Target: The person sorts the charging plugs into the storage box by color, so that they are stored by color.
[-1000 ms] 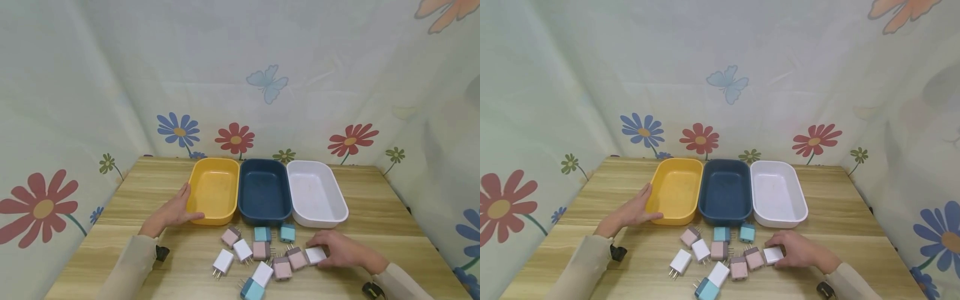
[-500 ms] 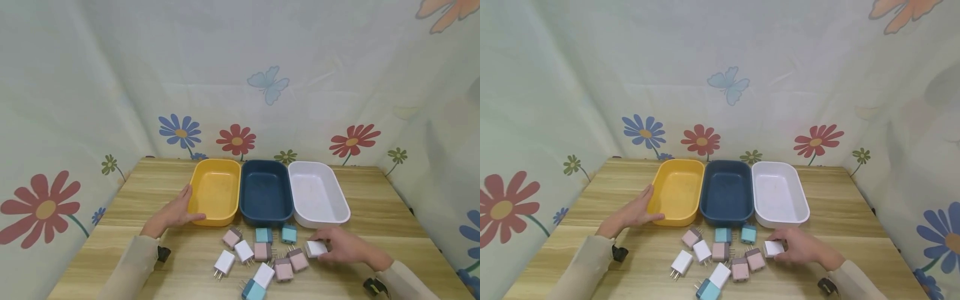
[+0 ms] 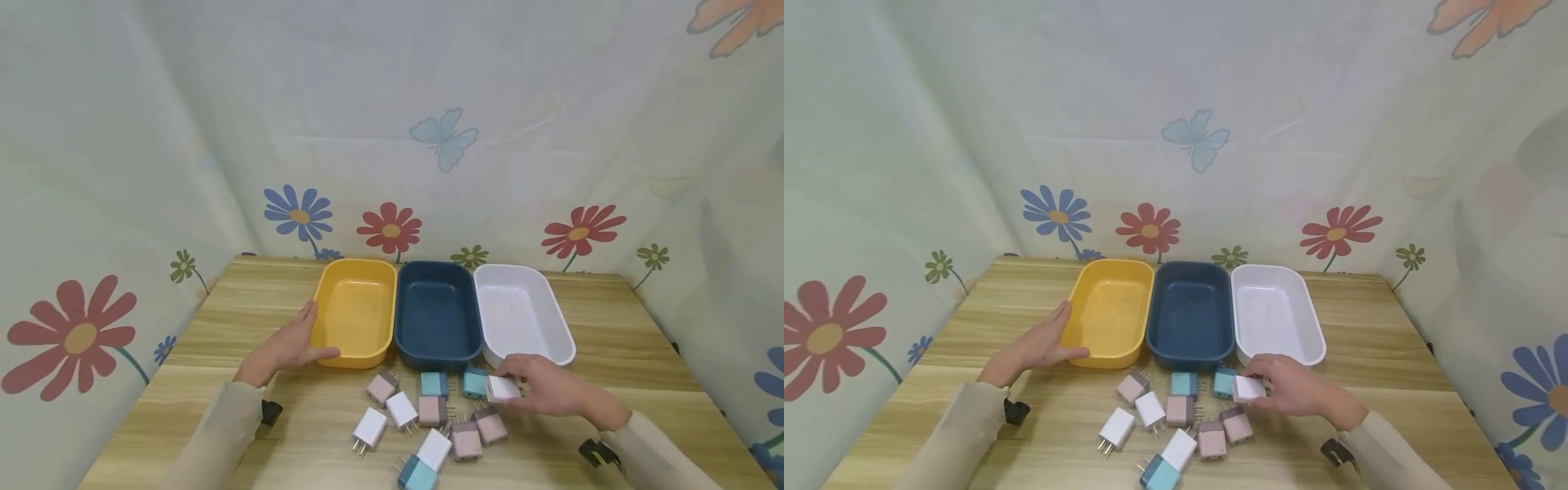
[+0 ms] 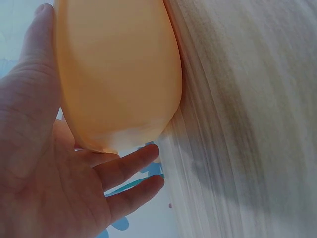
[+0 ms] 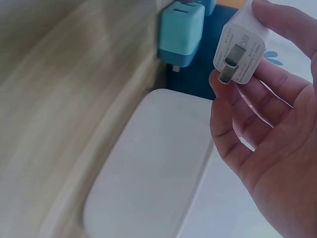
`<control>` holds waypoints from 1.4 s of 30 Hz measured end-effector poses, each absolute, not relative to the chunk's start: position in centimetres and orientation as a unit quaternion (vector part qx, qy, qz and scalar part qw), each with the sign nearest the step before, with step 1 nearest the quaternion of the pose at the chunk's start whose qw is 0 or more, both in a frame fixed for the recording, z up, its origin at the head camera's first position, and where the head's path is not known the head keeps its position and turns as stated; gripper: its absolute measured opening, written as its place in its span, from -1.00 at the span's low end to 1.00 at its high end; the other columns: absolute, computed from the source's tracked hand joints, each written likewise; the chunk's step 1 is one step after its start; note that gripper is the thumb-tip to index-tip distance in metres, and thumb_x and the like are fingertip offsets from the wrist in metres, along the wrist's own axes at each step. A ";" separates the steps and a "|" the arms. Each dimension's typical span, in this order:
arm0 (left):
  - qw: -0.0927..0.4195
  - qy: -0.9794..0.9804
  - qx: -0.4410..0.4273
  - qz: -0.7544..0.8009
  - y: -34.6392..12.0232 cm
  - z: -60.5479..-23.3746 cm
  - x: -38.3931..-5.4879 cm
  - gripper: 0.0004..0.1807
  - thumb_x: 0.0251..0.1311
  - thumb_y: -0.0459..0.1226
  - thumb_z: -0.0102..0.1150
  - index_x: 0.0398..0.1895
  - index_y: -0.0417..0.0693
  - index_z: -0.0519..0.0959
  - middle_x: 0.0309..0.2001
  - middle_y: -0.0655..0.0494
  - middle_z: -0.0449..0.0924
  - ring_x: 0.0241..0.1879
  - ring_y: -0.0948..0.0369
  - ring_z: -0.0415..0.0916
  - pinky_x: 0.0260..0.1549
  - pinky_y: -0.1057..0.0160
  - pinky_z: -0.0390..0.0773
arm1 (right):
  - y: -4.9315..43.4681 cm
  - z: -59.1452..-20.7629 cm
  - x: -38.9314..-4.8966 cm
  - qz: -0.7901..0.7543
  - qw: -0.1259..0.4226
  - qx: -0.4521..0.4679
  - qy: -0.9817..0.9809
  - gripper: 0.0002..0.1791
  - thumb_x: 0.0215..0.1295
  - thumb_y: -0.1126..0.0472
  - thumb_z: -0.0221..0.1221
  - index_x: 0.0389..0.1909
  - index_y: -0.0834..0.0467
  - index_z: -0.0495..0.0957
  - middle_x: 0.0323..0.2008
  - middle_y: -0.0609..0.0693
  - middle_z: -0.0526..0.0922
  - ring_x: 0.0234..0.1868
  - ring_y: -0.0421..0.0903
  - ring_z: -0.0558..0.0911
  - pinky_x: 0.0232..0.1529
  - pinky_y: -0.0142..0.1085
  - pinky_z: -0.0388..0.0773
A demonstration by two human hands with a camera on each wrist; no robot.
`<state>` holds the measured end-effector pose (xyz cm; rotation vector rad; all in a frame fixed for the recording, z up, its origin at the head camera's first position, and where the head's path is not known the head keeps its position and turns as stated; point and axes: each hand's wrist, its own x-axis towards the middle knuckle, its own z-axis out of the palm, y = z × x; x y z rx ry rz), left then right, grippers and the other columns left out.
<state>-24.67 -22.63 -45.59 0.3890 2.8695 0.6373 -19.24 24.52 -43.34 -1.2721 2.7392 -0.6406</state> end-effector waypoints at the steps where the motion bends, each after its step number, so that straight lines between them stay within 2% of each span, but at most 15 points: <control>1: 0.089 0.964 0.130 0.215 -22.6 -45.6 -24.6 0.32 -0.03 0.32 0.18 0.45 -0.36 -0.30 0.46 -0.28 -0.34 0.37 -0.21 -0.07 0.27 -0.11 0.08 | 24.3 -43.2 -19.3 -0.206 0.024 -0.413 0.887 -0.67 0.05 0.09 0.37 -0.15 0.03 0.58 -0.26 -0.31 0.51 -0.31 -0.34 0.46 -0.29 -0.35 0.51; 6: 0.091 0.964 0.131 0.214 -22.7 -45.5 -24.6 0.34 -0.04 0.34 0.16 0.44 -0.36 -0.32 0.46 -0.28 -0.37 0.38 -0.20 -0.08 0.28 -0.10 0.07 | 23.4 -42.1 -19.7 -0.202 0.021 -0.406 0.891 -0.69 0.07 0.07 0.36 -0.15 0.02 0.58 -0.30 -0.32 0.50 -0.35 -0.33 0.45 -0.34 -0.39 0.49; 12: 0.091 0.964 0.132 0.213 -22.7 -45.5 -24.6 0.37 -0.07 0.38 0.13 0.44 -0.36 -0.33 0.46 -0.29 -0.38 0.38 -0.21 -0.09 0.29 -0.09 0.06 | 22.1 -40.9 -20.1 -0.198 0.033 -0.395 0.896 -0.67 0.10 0.06 0.36 -0.11 0.00 0.56 -0.25 -0.30 0.52 -0.33 -0.32 0.46 -0.31 -0.38 0.51; 19: 0.096 0.963 0.131 0.215 -22.6 -45.3 -24.4 0.38 -0.08 0.40 0.12 0.44 -0.36 -0.33 0.46 -0.28 -0.38 0.37 -0.21 -0.06 0.28 -0.09 0.07 | 20.6 -39.6 -20.9 -0.185 0.018 -0.403 0.896 -0.62 0.06 0.08 0.38 -0.09 0.04 0.56 -0.22 -0.24 0.54 -0.31 -0.29 0.47 -0.31 -0.39 0.49; 26: 0.093 0.963 0.134 0.214 -22.7 -45.5 -24.5 0.37 -0.07 0.40 0.11 0.44 -0.37 -0.33 0.46 -0.29 -0.36 0.37 -0.21 -0.07 0.29 -0.08 0.06 | 19.0 -38.9 -21.4 -0.169 0.030 -0.376 0.910 -0.61 0.08 0.03 0.37 -0.06 0.00 0.56 -0.21 -0.25 0.53 -0.29 -0.29 0.47 -0.29 -0.38 0.51; 34: 0.092 0.963 0.134 0.216 -22.8 -45.9 -24.9 0.40 -0.12 0.43 0.10 0.44 -0.35 -0.33 0.46 -0.28 -0.37 0.37 -0.22 -0.06 0.28 -0.10 0.07 | 17.5 -38.5 -22.3 -0.141 0.007 -0.408 0.902 -0.63 0.10 0.06 0.33 -0.07 0.06 0.57 -0.21 -0.18 0.53 -0.32 -0.27 0.46 -0.29 -0.37 0.50; 42: 0.092 0.963 0.134 0.215 -22.8 -45.9 -24.8 0.39 -0.09 0.41 0.11 0.44 -0.38 -0.33 0.45 -0.31 -0.36 0.37 -0.22 -0.08 0.29 -0.10 0.05 | 15.7 -38.3 -23.2 -0.133 0.023 -0.405 0.904 -0.62 0.16 0.03 0.30 -0.03 0.06 0.54 -0.20 -0.16 0.51 -0.31 -0.26 0.46 -0.29 -0.37 0.50</control>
